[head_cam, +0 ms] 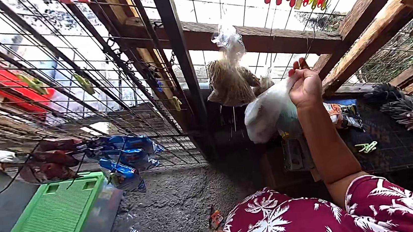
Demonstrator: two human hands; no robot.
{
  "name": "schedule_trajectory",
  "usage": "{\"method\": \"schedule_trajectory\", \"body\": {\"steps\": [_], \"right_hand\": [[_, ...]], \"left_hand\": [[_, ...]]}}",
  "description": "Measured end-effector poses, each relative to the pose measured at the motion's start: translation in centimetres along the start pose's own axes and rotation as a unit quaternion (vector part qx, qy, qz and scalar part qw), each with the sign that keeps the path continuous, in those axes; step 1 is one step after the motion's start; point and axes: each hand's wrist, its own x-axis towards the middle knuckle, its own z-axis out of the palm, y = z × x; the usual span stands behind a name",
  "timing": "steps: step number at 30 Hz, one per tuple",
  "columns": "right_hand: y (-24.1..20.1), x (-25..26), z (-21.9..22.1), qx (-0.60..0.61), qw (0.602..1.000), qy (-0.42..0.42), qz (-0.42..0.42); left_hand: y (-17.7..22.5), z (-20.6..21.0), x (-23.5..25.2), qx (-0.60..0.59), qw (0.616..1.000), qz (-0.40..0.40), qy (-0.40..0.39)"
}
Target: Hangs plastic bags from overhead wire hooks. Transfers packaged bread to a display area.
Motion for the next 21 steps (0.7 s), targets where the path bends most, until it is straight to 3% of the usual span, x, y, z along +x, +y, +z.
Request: {"method": "schedule_trajectory", "body": {"steps": [16, 21], "right_hand": [[2.5, 3.9, -2.5, -0.160, 0.982, -0.083, -0.049], [1.6, 3.0, -5.8, -0.332, 0.926, -0.122, -0.127]], "left_hand": [[0.6, -0.3, 0.1, -0.008, 0.999, -0.029, -0.015], [0.8, -0.2, -0.5, -0.005, 0.999, -0.031, -0.024]]}}
